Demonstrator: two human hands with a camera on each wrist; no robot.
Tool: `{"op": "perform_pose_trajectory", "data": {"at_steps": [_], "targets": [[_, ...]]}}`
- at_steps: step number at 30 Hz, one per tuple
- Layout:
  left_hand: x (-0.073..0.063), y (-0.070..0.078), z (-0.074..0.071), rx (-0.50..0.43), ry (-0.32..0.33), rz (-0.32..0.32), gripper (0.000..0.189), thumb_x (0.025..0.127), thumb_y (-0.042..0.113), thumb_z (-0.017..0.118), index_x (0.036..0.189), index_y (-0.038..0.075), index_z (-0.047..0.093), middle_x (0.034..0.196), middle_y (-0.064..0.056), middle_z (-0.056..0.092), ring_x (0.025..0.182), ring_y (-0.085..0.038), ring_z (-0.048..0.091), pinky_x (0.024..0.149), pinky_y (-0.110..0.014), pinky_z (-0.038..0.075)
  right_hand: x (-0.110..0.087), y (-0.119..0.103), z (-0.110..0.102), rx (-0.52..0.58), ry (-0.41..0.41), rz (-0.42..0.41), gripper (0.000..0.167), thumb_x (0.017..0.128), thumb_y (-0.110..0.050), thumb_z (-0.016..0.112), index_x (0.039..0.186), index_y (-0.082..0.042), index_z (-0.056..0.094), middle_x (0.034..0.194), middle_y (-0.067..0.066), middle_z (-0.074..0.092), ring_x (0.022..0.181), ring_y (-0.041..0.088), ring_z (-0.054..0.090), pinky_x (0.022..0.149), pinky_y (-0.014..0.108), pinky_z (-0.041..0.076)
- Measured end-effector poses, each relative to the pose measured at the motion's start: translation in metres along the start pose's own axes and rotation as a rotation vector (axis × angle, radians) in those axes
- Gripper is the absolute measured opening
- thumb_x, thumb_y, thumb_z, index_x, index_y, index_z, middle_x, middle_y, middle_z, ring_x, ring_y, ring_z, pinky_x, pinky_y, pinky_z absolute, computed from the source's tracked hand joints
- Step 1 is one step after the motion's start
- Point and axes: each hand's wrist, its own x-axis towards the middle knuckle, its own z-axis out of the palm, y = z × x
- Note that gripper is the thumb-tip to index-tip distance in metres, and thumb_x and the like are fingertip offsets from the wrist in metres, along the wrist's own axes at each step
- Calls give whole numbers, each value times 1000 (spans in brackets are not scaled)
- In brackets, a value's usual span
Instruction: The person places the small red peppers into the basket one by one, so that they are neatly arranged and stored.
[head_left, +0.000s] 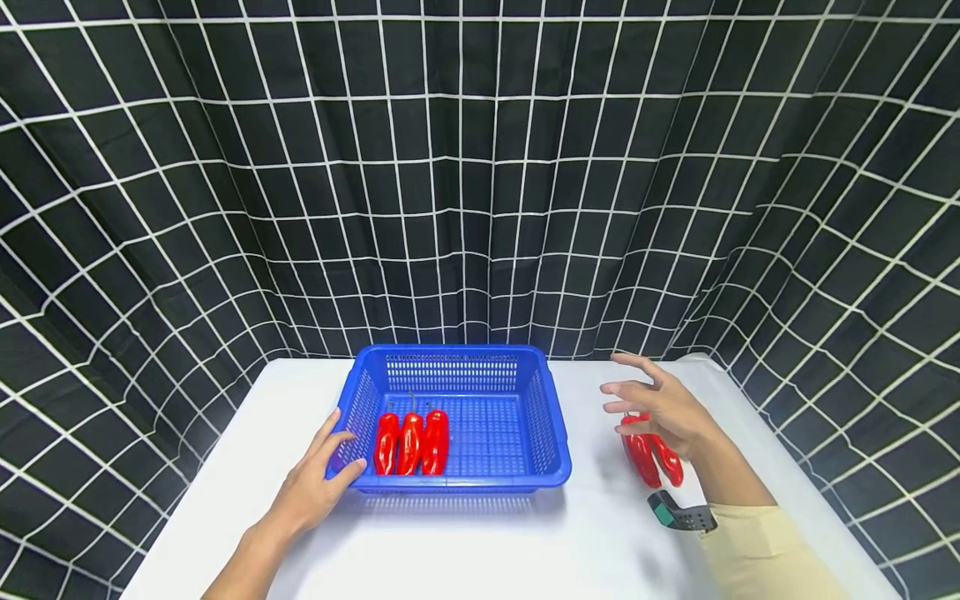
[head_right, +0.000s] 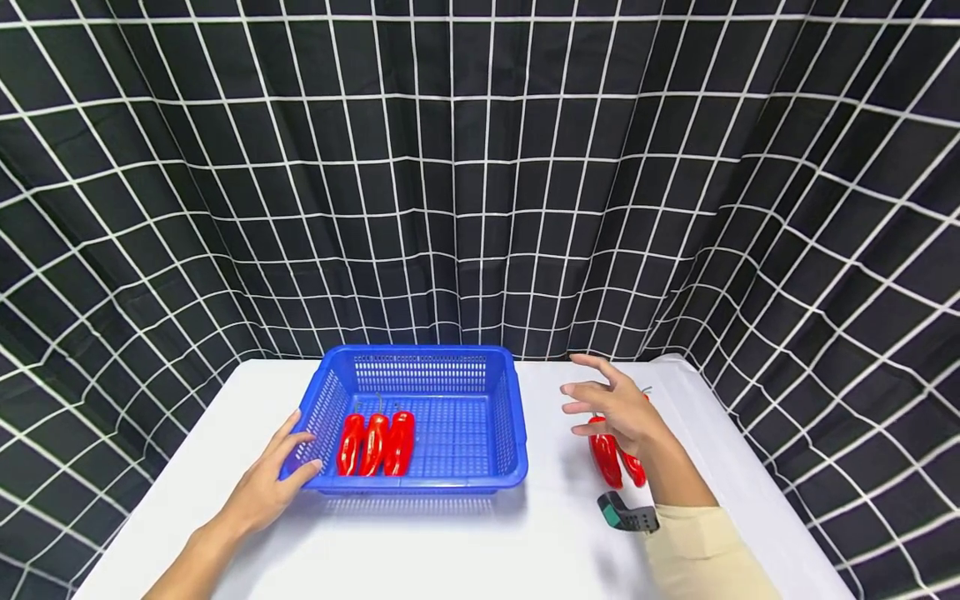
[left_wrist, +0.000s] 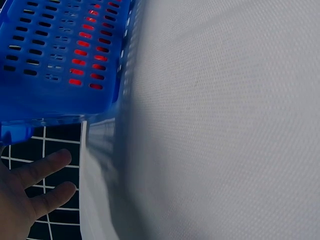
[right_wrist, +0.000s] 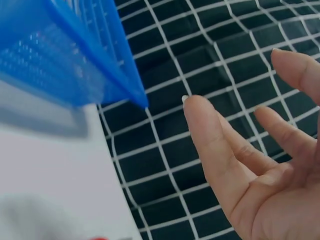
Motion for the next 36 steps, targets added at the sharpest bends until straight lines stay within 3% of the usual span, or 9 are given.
{"op": "perform_pose_trajectory", "data": {"at_steps": [10,17,26,31,36], "targets": [[-1,0,0,-4,0,-9,46,93,39,61,131,13,55,159,-7,18,135,-46,30,95,-70,31,4,16,-28,8,14,-7,73,92,-27,67,151,-17,26,134,27,49,104,35,64,77,52,54],[0,-2,1,3,4,-1,49,94,44,59,131,13,55,159,-7,18,135,-46,29,95,-70,32,6,23,-51,-7,75,-38,71,93,-26,66,151,-16,26,119,10,62,96,24,68,75,47,54],[0,-2,0,-7,4,-3,49,93,46,58,131,14,55,159,-5,18,136,-45,29,95,-70,31,8,34,-78,-61,150,-42,76,92,-32,66,153,-18,23,106,-7,64,93,20,69,74,45,55],[1,-2,0,-13,5,-5,48,93,45,60,131,15,55,159,-5,18,136,-44,28,96,-70,30,11,40,-91,-96,179,-22,77,92,-33,66,154,-21,22,105,-7,61,94,19,68,74,45,55],[0,-2,0,-16,-1,-13,49,93,45,59,132,14,55,159,-5,18,137,-44,27,96,-70,30,12,46,-101,-91,189,3,80,91,-35,68,154,-23,21,104,-8,60,88,8,67,75,44,56]]}}
